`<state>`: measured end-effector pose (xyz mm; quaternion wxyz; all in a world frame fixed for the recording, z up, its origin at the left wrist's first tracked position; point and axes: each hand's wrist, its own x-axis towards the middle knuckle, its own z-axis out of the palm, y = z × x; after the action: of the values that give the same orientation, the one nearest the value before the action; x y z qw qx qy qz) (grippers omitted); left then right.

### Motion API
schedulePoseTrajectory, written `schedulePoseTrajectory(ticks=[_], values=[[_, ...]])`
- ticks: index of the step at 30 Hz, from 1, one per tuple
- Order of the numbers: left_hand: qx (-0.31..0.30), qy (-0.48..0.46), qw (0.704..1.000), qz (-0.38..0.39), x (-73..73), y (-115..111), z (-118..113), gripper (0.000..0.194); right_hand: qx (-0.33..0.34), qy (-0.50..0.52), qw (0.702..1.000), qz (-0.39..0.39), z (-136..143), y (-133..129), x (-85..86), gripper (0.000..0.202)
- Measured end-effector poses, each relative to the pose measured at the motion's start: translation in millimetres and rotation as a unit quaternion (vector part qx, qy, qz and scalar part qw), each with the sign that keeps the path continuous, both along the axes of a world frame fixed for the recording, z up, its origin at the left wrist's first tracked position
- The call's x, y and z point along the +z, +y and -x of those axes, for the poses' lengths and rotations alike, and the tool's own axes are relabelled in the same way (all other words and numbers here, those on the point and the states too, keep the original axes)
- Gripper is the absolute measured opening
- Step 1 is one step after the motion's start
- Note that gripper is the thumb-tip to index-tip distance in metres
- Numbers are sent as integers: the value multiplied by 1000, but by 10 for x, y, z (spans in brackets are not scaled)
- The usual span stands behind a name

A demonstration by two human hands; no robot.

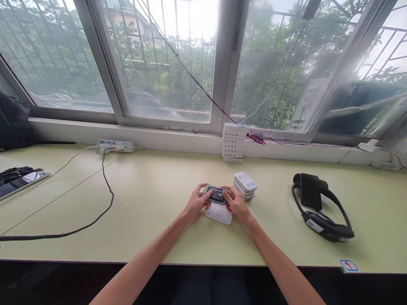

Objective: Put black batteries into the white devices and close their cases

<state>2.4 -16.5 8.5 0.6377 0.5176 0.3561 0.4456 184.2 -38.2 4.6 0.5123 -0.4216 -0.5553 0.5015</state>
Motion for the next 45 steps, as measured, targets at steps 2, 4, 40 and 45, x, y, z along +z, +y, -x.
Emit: schedulePoseTrajectory(ticks=[2,4,40,45], values=[[12,-7,1000,0,-17,10,-1,63,-3,0,1000,0,7,-2,0,56],[20,-15,1000,-1,-36,23,1,63,-8,1,1000,-1,13,-2,-2,56],[-25,-29,999,3,0,14,4,36,-28,16,999,-3,15,17,-57,55],[-10,20,999,-48,11,-11,-14,45,-7,9,1000,-3,34,23,-79,57]])
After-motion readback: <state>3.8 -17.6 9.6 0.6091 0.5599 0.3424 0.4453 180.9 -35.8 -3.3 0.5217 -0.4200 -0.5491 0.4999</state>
